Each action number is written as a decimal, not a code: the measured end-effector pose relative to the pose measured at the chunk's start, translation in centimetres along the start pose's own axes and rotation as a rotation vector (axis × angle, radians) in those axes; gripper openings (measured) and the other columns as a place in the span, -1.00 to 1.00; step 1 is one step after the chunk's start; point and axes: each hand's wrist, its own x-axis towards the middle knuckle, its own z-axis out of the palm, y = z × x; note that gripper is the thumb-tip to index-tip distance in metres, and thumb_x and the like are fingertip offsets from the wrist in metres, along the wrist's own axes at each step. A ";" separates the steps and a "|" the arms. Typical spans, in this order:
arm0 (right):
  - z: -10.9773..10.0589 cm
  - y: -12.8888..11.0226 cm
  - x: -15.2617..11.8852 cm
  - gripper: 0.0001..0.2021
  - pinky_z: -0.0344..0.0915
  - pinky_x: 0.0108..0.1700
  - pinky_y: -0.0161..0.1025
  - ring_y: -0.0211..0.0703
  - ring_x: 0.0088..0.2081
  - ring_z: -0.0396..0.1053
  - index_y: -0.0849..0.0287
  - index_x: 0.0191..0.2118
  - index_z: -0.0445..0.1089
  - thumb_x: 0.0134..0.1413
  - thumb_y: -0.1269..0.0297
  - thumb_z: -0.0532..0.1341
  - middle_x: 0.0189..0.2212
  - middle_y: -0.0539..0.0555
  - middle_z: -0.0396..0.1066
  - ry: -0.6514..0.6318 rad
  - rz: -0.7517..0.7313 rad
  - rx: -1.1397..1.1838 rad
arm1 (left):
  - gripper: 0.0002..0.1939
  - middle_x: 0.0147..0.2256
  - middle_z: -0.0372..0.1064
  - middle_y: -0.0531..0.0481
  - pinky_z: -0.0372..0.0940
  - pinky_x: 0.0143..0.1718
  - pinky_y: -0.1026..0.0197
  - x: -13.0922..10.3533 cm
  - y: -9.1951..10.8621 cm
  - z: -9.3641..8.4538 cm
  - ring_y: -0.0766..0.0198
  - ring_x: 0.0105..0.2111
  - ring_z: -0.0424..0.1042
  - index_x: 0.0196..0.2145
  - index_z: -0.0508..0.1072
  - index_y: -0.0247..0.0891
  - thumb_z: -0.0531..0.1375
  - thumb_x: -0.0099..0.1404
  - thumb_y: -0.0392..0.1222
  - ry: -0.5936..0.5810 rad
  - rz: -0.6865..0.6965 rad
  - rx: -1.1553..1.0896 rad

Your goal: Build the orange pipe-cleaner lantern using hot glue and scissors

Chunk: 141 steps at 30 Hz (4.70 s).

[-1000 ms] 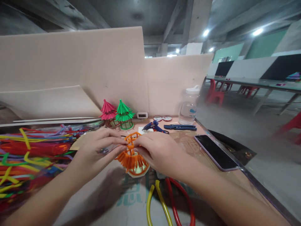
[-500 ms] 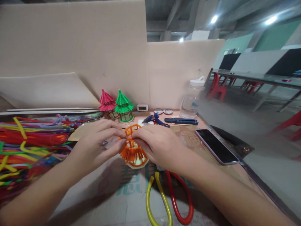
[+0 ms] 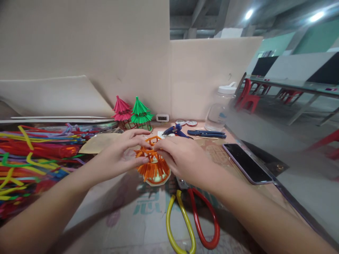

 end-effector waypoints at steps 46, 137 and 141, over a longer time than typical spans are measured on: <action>-0.7 0.4 0.0 -0.85 0.29 -0.24 -0.30 -0.21 -0.27 0.45 0.18 -0.20 0.44 0.18 0.52 0.18 -0.29 0.02 0.55 -0.042 0.042 0.072 | -0.76 0.07 0.32 -0.09 0.16 0.20 -0.05 0.4 -0.3 0.7 0.09 0.15 0.29 -0.35 0.47 -0.19 0.11 0.42 -0.08 -0.010 -0.108 -0.179; 0.3 0.2 0.2 -0.92 0.24 -0.35 -0.32 -0.24 -0.40 0.39 0.26 -0.24 0.45 0.19 0.46 0.21 -0.38 0.05 0.52 0.009 0.037 0.013 | -0.87 0.12 0.29 -0.12 0.17 0.21 -0.14 -0.2 -0.2 1.0 0.04 0.19 0.23 -0.17 0.50 -0.16 0.24 0.34 -0.11 0.039 -0.044 0.009; 0.2 0.2 0.2 -0.92 0.25 -0.32 -0.31 -0.23 -0.37 0.40 0.24 -0.23 0.46 0.17 0.45 0.22 -0.35 0.05 0.53 -0.021 0.048 0.010 | -0.90 0.11 0.32 -0.11 0.17 0.21 -0.13 -0.2 0.0 0.9 0.04 0.18 0.25 -0.22 0.51 -0.17 0.23 0.35 -0.13 0.033 -0.038 -0.002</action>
